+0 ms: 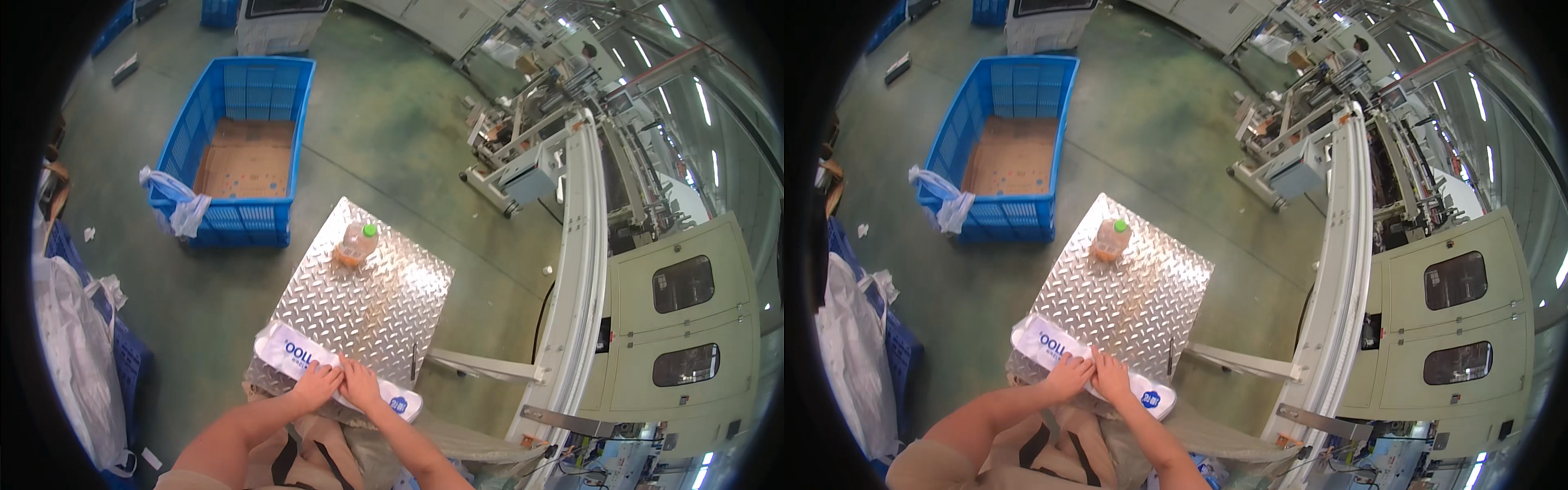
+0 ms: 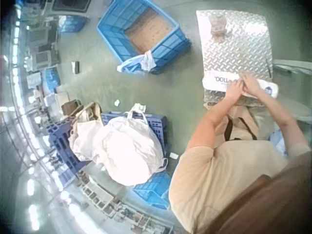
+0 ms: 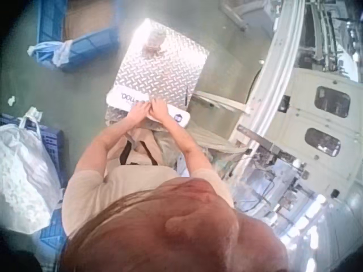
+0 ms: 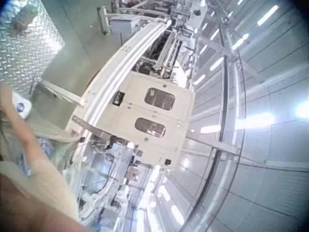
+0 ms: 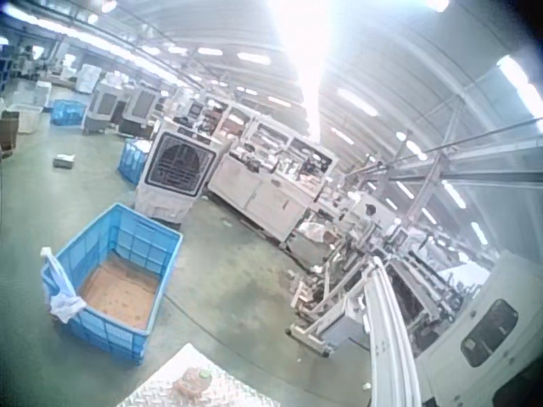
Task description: The person takes individual rolls of toilet paper from a large bag and places them into a plastic outer packaging sleeve on a metal table, eventually lifting the filled pack.
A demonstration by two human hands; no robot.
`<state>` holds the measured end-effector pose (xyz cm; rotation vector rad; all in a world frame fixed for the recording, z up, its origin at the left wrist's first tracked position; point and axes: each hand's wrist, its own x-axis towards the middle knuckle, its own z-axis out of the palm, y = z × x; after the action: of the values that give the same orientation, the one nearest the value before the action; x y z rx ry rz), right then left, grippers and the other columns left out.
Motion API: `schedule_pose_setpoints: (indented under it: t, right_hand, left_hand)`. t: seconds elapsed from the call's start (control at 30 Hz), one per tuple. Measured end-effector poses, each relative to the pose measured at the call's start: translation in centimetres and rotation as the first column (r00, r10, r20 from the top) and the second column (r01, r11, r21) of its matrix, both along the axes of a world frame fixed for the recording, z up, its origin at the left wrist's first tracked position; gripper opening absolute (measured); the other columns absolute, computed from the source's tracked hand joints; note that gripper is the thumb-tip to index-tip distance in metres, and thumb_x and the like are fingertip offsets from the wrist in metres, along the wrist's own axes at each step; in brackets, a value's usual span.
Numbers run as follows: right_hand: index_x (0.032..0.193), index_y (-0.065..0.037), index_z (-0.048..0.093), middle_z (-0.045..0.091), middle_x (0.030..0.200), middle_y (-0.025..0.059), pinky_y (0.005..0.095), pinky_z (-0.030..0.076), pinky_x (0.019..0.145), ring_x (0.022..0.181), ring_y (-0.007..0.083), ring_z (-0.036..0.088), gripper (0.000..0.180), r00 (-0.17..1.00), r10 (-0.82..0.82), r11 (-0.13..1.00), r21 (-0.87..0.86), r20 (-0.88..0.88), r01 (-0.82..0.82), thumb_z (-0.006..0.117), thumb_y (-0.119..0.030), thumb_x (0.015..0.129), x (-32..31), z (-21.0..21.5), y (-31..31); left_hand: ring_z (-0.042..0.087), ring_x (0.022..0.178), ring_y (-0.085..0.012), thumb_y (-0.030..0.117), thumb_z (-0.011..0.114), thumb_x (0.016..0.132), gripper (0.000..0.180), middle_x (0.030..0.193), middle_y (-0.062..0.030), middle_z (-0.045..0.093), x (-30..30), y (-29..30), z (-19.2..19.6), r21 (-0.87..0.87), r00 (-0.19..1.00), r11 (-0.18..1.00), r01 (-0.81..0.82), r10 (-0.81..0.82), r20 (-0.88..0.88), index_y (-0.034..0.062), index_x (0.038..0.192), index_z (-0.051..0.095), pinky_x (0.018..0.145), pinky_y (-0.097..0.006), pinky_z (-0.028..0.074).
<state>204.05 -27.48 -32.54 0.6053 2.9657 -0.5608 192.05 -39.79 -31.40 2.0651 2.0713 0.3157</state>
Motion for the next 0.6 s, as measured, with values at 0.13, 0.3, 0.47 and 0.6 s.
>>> schedule_pose_setpoints:
  t: [0.13, 0.3, 0.47, 0.6]
  right_hand:
    - [0.138, -0.005, 0.031, 0.055, 0.106, 0.0195, 0.0435, 0.049, 0.075, 0.091, 0.036, 0.057, 0.068, 0.952, 0.011, 0.997, -0.076, 0.305, 0.013, 0.058, -0.011, 0.076, -0.8, -0.4, 1.7]
    - [0.136, -0.003, 0.03, 0.056, 0.104, 0.0216, 0.0458, 0.048, 0.077, 0.09, 0.0376, 0.058, 0.063, 0.953, 0.155, 0.964, -0.253, 0.262, -0.087, 0.055, -0.011, 0.079, -0.5, 0.1, 4.2]
    - [0.131, -0.005, 0.038, 0.059, 0.102, 0.0233, 0.0471, 0.049, 0.075, 0.085, 0.0382, 0.061, 0.049, 0.936, 0.088, 0.983, -0.184, 0.34, -0.025, 0.049, -0.013, 0.083, -0.3, 0.1, 4.3]
    - [0.104, -0.002, 0.054, 0.062, 0.096, 0.0202, 0.0476, 0.051, 0.071, 0.083, 0.0366, 0.063, 0.024, 0.929, 0.075, 0.997, -0.025, 0.363, -0.071, 0.043, -0.011, 0.085, -0.6, -2.0, 3.6]
  left_hand:
    - [0.051, 0.101, -0.0196, 0.028, 0.065, 0.074, 0.043, 0.11, -0.0034, 0.051, -0.8, 1.7, 1.7, -0.172, 0.982, 0.968, 0.181, -0.187, -0.019, 0.0163, 0.114, 0.052, 0.091, -0.047, 0.035]
    - [0.053, 0.099, -0.0197, 0.028, 0.067, 0.073, 0.043, 0.101, -0.002, 0.053, -0.7, 2.1, 0.5, -0.136, 0.988, 0.978, 0.156, -0.151, 0.045, 0.0179, 0.112, 0.052, 0.091, -0.048, 0.035]
    - [0.054, 0.091, -0.0213, 0.024, 0.059, 0.078, 0.03, 0.093, -0.0036, 0.056, 0.5, 2.5, -0.4, -0.151, 0.991, 0.981, 0.125, -0.13, -0.022, 0.0137, 0.106, 0.059, 0.093, -0.052, 0.034]
    - [0.051, 0.109, -0.0315, 0.024, 0.049, 0.086, 0.034, 0.114, -0.0125, 0.06, 2.4, 3.2, 0.5, -0.571, 0.842, 0.818, 0.073, -0.357, -0.404, 0.0091, 0.113, 0.064, 0.098, -0.06, 0.026]
